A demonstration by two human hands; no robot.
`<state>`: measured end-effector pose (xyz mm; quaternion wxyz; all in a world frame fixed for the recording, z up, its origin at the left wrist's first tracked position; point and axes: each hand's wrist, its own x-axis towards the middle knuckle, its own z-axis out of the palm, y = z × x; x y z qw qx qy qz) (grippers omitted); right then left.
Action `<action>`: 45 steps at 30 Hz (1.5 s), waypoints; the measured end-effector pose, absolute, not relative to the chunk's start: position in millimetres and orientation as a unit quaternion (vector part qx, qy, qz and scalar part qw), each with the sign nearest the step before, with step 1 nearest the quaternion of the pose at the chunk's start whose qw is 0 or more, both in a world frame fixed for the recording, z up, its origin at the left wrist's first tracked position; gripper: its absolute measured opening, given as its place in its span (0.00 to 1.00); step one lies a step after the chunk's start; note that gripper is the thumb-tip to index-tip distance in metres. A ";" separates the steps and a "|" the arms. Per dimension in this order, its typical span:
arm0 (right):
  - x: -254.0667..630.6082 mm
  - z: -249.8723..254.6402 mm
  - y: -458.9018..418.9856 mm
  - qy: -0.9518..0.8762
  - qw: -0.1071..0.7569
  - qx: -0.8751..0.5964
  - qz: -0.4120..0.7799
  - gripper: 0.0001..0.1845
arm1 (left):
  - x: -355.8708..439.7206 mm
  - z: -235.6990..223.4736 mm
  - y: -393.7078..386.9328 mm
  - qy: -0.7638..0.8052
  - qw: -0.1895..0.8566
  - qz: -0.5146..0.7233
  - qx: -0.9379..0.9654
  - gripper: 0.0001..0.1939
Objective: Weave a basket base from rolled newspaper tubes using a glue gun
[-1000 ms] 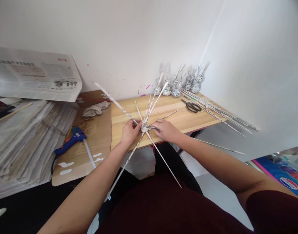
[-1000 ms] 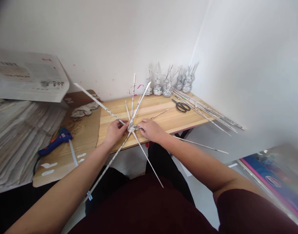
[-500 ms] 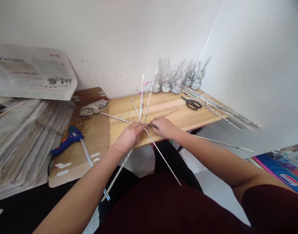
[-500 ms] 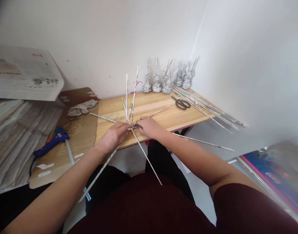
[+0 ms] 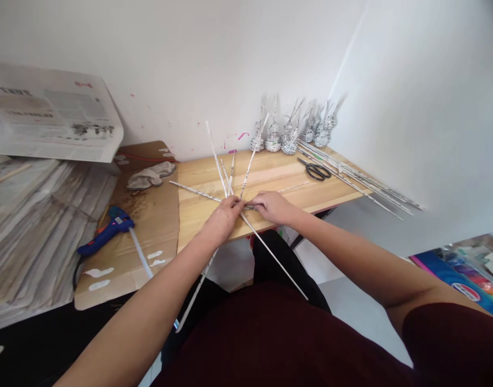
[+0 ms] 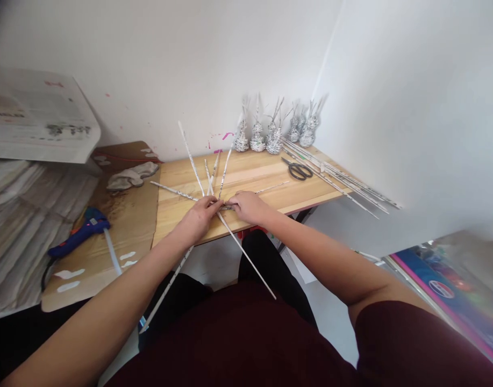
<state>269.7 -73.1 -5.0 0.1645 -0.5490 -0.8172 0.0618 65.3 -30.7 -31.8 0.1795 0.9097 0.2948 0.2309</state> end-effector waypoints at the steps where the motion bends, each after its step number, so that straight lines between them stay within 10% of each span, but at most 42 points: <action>1: 271.1 -5.1 -73.9 -0.813 0.168 -0.554 0.066 0.17 | 66.4 -32.4 -30.3 0.300 0.175 0.225 0.911 0.22; 19: 294.3 16.3 -122.8 -0.777 0.062 -0.625 0.029 0.02 | 71.2 -20.3 -35.1 0.327 0.180 0.201 0.906 0.21; 33: 301.4 0.3 -105.3 -0.832 0.143 -0.530 -0.077 0.09 | 70.3 -24.3 -30.3 0.319 0.178 0.204 0.908 0.17; 45: 262.2 12.9 -159.0 -0.745 0.011 -0.665 0.042 0.15 | 77.5 -17.0 -28.8 0.356 0.054 0.127 0.924 0.15</action>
